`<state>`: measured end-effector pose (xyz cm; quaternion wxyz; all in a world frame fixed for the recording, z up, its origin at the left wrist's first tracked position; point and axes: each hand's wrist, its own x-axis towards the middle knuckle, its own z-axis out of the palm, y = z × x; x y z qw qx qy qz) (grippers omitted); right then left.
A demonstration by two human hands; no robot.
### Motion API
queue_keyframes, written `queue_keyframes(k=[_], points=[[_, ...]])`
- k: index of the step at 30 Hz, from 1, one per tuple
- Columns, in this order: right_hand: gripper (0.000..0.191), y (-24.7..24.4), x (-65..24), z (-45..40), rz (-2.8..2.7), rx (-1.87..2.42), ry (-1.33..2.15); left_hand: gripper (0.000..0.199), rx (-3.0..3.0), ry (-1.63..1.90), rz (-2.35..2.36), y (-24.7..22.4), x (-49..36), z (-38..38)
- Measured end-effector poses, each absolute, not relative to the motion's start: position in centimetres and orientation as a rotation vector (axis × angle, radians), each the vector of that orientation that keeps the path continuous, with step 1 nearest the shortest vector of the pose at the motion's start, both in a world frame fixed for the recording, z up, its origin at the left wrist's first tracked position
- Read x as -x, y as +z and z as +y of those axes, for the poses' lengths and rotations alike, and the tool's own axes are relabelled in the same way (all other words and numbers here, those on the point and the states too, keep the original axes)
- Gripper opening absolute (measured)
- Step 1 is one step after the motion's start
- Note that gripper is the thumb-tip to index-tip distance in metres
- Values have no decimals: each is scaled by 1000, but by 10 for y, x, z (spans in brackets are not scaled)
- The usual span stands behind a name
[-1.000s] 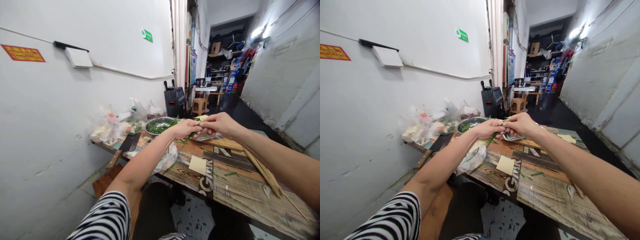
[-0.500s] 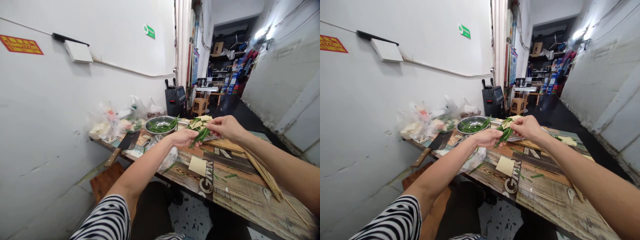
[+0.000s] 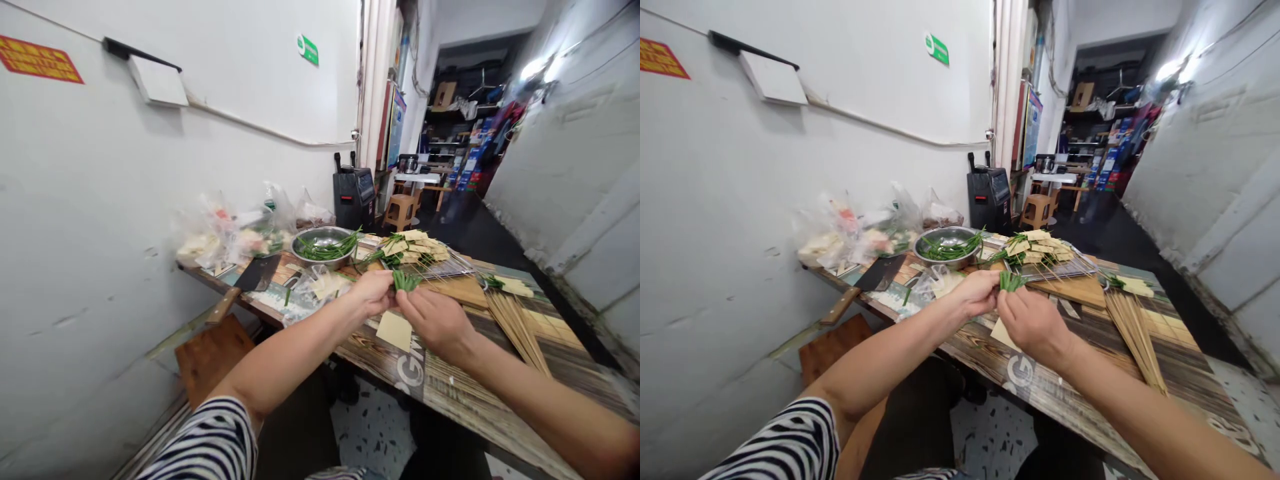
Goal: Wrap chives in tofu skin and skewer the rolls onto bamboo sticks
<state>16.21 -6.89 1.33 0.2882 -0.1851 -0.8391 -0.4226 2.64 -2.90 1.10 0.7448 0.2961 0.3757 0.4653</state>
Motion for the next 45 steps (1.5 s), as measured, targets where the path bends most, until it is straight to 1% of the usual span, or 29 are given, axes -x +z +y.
queue_keyframes(k=[2,4,6,8,10,13,16,18,20,23,26,28,31,33,35,38,42,45], points=[[24,3,-161,-78,-2218,445,-1220,30,-598,1010,801,16,-28,-38],[22,-5,-160,-83,-2234,444,-1236,29,-587,988,788,21,-29,-47],[20,-12,-160,-87,-2263,458,-1194,29,-606,995,794,24,-31,-52],[24,-19,-160,-89,-2297,512,-1054,30,-684,1034,822,22,-32,-52],[26,-24,-164,-91,-2314,640,-762,30,-858,1065,871,16,-31,-49],[27,-27,-173,-87,-2139,1010,-107,29,-1258,1068,954,2,-28,-42],[42,-29,-180,-73,-1853,1299,481,30,-1617,1045,1018,-12,-26,-40],[52,-34,-181,-63,-1741,1311,718,34,-1727,982,1034,-18,-25,-39],[55,-40,-180,-57,-1676,1249,865,36,-1729,869,1007,-23,-24,-37],[52,-45,-176,-56,-1655,1160,965,31,-1627,672,928,-28,-23,-31],[45,-44,-175,-62,-1656,1154,1027,17,-1498,524,802,-29,-21,-26],[43,-43,-176,-65,-1628,1197,1108,9,-1413,434,692,-29,-19,-22],[39,-48,-179,-67,-1565,1239,1173,9,-1256,315,598,-30,-13,-17],[37,-55,-180,-65,-1506,1226,1187,6,-1153,271,587,-31,-8,-13],[37,-64,-181,-62,-1420,1215,1198,11,-1099,246,595,-34,-2,-12],[38,-74,-183,-56,-1331,1226,1210,19,-1204,314,684,-42,4,-12],[38,-83,-186,-50,-1337,1258,1212,25,-1576,543,945,-59,7,-14],[35,-94,-189,-49,-1523,1314,1168,19,-1794,688,1062,-78,7,-13]])
